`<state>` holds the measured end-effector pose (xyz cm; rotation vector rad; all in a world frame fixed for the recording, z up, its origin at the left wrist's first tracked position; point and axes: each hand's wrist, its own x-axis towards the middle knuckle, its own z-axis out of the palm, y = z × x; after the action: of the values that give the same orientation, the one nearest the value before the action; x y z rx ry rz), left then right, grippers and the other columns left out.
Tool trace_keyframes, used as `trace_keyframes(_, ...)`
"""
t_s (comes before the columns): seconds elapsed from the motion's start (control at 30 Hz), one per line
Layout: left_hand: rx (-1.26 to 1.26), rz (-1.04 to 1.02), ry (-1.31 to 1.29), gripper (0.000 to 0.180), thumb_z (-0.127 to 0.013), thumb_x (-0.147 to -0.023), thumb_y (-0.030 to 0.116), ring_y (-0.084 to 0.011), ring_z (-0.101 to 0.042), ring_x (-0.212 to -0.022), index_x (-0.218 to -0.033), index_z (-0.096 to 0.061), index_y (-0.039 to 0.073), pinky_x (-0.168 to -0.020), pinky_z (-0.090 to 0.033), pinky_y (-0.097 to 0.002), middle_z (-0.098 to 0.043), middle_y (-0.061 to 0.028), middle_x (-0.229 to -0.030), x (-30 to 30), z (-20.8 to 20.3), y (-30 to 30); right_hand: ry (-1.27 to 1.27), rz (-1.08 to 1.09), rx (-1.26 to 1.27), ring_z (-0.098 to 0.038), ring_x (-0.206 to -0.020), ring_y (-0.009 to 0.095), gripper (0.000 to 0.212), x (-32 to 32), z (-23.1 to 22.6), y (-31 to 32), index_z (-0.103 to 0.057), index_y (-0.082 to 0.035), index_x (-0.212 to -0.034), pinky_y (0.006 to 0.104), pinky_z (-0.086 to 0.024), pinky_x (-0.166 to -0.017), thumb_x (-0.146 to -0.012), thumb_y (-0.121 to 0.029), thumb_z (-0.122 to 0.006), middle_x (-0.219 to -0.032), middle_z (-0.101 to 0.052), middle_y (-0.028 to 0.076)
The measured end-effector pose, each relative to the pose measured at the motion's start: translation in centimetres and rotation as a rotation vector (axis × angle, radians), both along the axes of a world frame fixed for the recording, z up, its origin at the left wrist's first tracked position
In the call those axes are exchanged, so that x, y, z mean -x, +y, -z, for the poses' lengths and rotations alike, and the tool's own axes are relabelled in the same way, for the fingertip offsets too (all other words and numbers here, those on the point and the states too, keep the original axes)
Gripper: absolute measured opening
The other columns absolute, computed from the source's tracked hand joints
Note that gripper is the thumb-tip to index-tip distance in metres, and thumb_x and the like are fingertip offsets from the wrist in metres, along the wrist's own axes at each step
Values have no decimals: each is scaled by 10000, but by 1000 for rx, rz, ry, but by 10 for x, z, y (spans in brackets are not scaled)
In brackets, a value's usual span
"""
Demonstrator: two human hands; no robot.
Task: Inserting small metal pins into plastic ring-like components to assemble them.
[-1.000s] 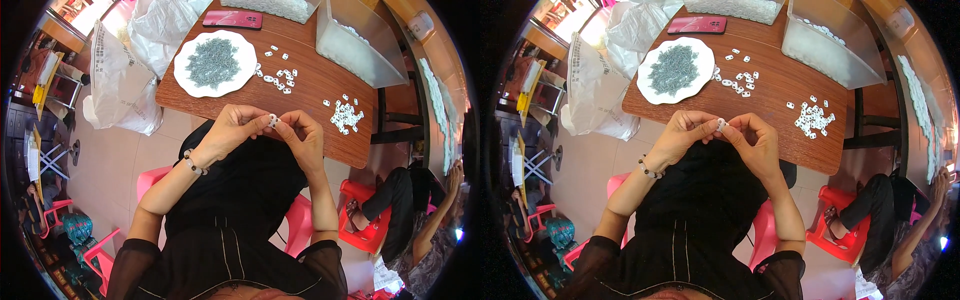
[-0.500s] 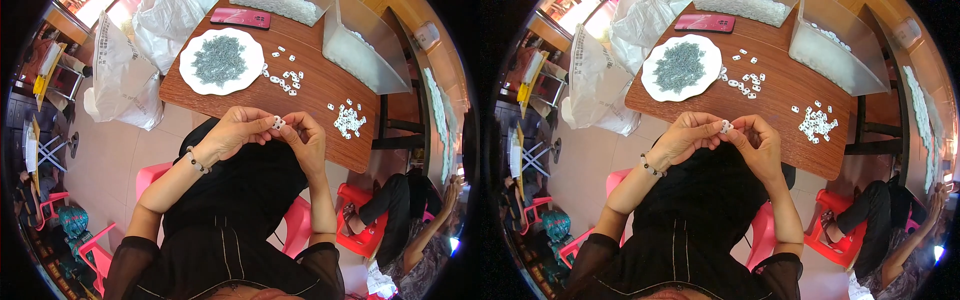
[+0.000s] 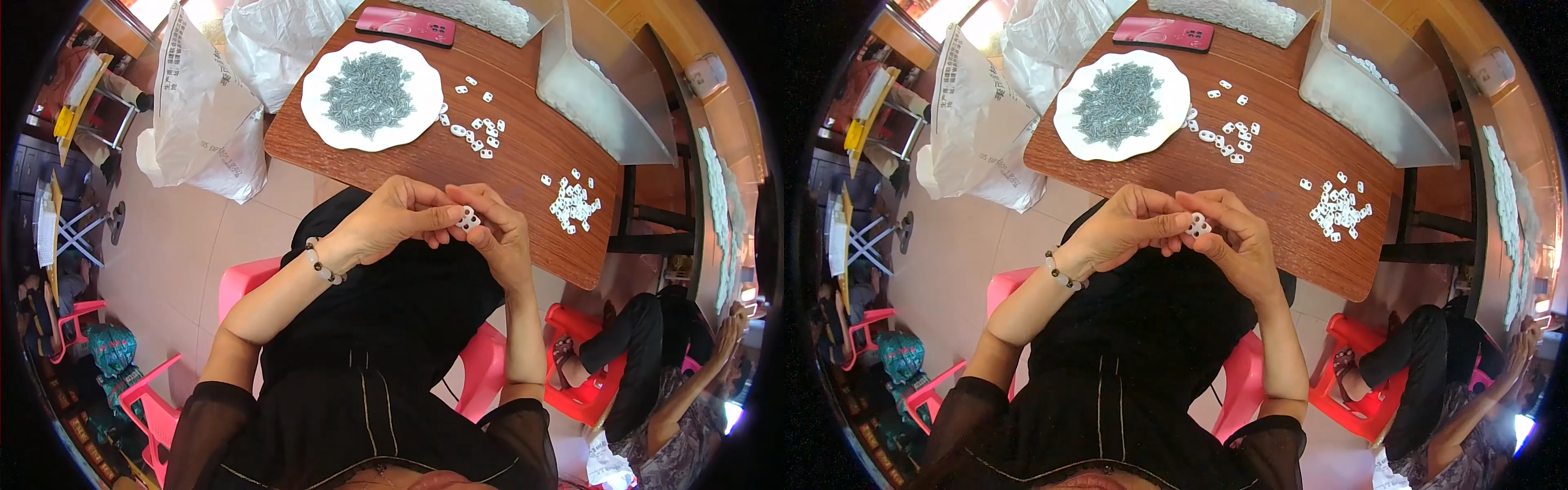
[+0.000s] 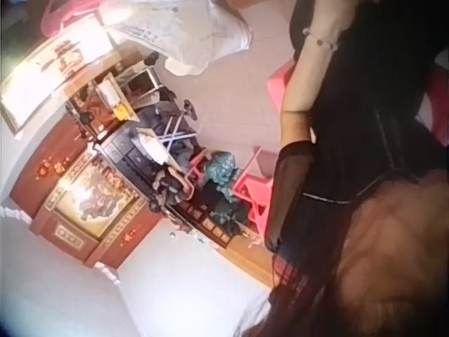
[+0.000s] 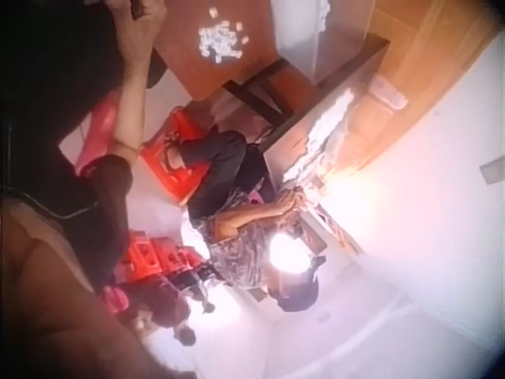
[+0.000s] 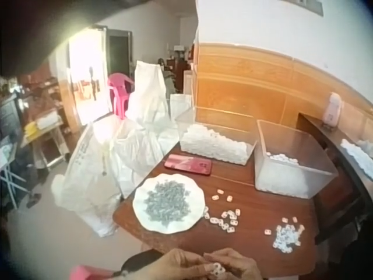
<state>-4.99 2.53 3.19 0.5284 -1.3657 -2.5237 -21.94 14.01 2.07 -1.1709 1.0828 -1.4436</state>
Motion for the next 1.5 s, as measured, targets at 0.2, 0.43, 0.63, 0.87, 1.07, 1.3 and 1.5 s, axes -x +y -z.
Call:
trace_keyframes(0.2, -36, 1, -17, 285, -703, -901, 268, -68, -618, -707, -976, -709, -7, -634, -497, -194, -691, -45, -833, -4, -1, 1, 37, 8, 48, -559, -1042, 164, 520, -3, 3, 0, -655, 23, -1185, 264, -475, -845, -846, -364, -729, -1177, -546, 105)
trace_keyframes(0.43, -62, -2, -9, 273, -699, -904, 273, -63, -614, -703, -955, -720, 6, -632, -491, -189, -690, -39, -816, -9, 5, 3, 120, 70, 89, -555, -1067, 203, 528, -9, 2, -3, -681, 12, -1135, 305, -474, -870, -808, -397, -742, -1169, -609, 142)
trace_keyframes(0.63, -117, 3, 7, 254, -698, -906, 259, -64, -604, -690, -935, -722, 8, -618, -478, -189, -685, -35, -805, -10, 3, 8, 213, 101, 157, -555, -1029, 213, 489, -9, 1, -4, -707, -11, -1076, 322, -466, -854, -792, -408, -743, -1101, -673, 109)
trace_keyframes(0.87, -97, -49, 17, 213, -723, -885, 200, -67, -585, -667, -927, -728, -9, -594, -463, -194, -678, -43, -776, -10, -2, 13, 225, 88, 183, -549, -1015, 217, 490, -10, 1, -4, -712, -25, -1070, 344, -453, -869, -781, -419, -746, -1084, -687, 90)
trace_keyframes(1.07, -84, -48, -8, 178, -722, -885, 168, -70, -575, -645, -897, -735, -10, -578, -451, -195, -677, -53, -753, -13, -11, 15, 247, 79, 178, -559, -1016, 226, 540, -17, -5, -3, -703, -11, -1089, 349, -454, -890, -809, -473, -699, -1143, -686, 121)
trace_keyframes(1.3, -107, -60, -15, 162, -721, -883, 163, -66, -577, -651, -893, -742, 3, -580, -443, -191, -681, -51, -751, -17, -18, 21, 274, 91, 228, -625, -986, 256, 530, -20, -5, 1, -704, 2, -1076, 357, -503, -844, -822, -463, -687, -1103, -701, 154)
trace_keyframes(1.5, -134, -67, 0, 167, -720, -884, 173, -67, -593, -661, -876, -744, 7, -581, -437, -188, -690, -57, -754, -19, -15, 22, 223, 75, 206, -642, -983, 244, 454, -22, -6, 1, -712, 5, -1057, 338, -519, -822, -820, -382, -715, -1068, -710, 160)
